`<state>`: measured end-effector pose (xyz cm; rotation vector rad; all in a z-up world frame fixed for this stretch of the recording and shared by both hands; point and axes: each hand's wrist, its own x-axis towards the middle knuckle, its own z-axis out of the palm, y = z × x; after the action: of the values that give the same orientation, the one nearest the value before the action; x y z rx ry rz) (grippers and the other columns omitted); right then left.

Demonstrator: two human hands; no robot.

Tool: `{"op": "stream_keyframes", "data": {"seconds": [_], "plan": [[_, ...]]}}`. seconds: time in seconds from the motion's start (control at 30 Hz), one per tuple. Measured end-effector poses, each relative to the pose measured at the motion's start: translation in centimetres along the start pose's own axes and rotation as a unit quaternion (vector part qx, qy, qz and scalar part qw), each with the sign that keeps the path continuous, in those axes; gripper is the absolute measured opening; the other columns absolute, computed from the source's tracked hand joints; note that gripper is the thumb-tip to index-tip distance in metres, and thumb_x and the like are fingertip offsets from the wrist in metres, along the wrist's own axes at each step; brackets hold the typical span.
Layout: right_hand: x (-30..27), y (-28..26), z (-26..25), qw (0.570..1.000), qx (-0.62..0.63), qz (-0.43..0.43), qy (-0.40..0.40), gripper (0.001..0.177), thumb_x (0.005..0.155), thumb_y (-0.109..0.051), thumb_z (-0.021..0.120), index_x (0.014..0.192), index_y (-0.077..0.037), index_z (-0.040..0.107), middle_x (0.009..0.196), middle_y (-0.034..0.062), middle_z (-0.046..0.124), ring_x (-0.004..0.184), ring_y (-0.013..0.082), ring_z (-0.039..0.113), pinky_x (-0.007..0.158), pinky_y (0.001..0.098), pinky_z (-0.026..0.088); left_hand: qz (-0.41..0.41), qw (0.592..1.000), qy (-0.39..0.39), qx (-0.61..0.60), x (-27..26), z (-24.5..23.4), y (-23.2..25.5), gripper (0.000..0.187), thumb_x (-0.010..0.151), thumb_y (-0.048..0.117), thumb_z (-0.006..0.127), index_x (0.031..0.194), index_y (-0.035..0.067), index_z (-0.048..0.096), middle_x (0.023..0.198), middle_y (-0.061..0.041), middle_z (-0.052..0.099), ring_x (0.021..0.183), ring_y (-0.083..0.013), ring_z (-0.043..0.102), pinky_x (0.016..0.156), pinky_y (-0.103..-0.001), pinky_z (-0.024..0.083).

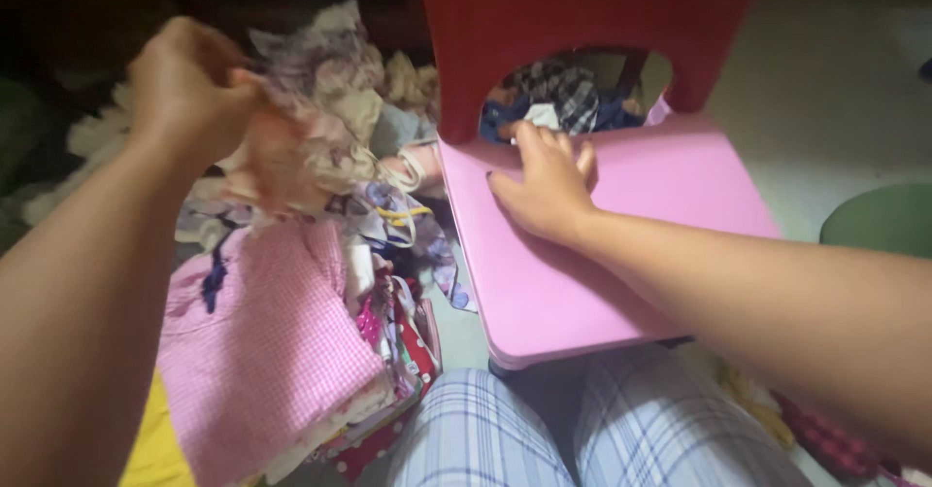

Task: The person folds multiple small garments one by one on a pink plastic stool. They pick up each item, smooth it, fold it into a compact rectangle, and place it on a growing stack beside the stool.

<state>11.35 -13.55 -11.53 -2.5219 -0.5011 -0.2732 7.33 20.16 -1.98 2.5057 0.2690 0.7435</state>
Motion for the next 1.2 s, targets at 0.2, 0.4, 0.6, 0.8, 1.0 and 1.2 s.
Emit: {"op": "stream_keyframes", "data": {"seconds": [0.2,0.4,0.6,0.8,1.0,1.2], "plan": [[1.2,-2.1,-7.1,0.92,0.334,-0.203,-0.041,0.056,0.084,-0.016,0.076,0.133,-0.004,0.053,0.132,0.0094,0.059,0.122,0.015,0.058,0.103,0.0328,0.049,-0.031,0.922,-0.215,-0.319,-4.3,-5.8,12.7,0.027,0.086,0.001,0.072,0.112,0.003,0.068,0.101,-0.009,0.075,0.088,-0.0188,0.075,0.072,-0.032,0.063],[-0.5,-2.6,-14.6,0.906,0.315,-0.125,-0.251,0.023,0.088,-0.014,0.072,0.108,-0.003,0.071,0.095,0.0033,0.073,0.084,0.0099,0.065,0.073,0.028,0.054,-0.004,0.832,-0.24,-0.5,-7.5,-7.5,18.4,0.027,0.091,-0.002,0.067,0.118,0.0,0.065,0.101,-0.011,0.073,0.089,-0.0195,0.074,0.076,-0.033,0.064],[-2.8,0.3,-20.9,0.913,0.346,-0.077,-0.203,0.017,0.091,-0.015,0.068,0.104,-0.005,0.069,0.09,0.0,0.068,0.077,0.0081,0.06,0.066,0.027,0.051,0.022,0.897,-0.273,-0.347,-10.3,-6.8,20.1,0.023,0.083,-0.006,0.067,0.105,-0.002,0.072,0.095,-0.01,0.074,0.085,-0.013,0.073,0.076,-0.027,0.06],[-4.1,0.3,-28.3,0.95,0.028,-0.137,-0.28,0.022,0.079,-0.008,0.079,0.1,-0.002,0.072,0.086,0.0054,0.072,0.079,0.0105,0.065,0.068,0.0285,0.054,0.041,0.941,-0.251,-0.222,-12.1,-7.2,23.3,0.015,0.082,-0.003,0.068,0.096,-0.008,0.067,0.083,-0.009,0.073,0.076,-0.0146,0.071,0.068,-0.029,0.057],[-4.3,1.5,-33.8,0.915,0.293,-0.09,-0.262,0.033,0.084,-0.007,0.072,0.117,-0.008,0.074,0.093,-0.0022,0.072,0.082,0.0088,0.065,0.072,0.0267,0.053,0.062,0.96,-0.243,-0.128,-11.8,-10.3,25.7,0.025,0.083,0.004,0.064,0.103,0.006,0.079,0.086,-0.007,0.077,0.075,-0.0158,0.068,0.069,-0.031,0.055],[-3.6,4.1,-33.2,0.931,0.25,-0.078,-0.252,0.024,0.08,-0.006,0.075,0.104,0.0,0.075,0.091,0.0037,0.074,0.08,0.012,0.067,0.071,0.03,0.054,0.099,0.922,-0.336,-0.163,-10.4,-9.0,24.7,0.019,0.077,0.015,0.077,0.096,0.011,0.081,0.087,-0.004,0.079,0.079,-0.014,0.072,0.075,-0.031,0.057]]}}
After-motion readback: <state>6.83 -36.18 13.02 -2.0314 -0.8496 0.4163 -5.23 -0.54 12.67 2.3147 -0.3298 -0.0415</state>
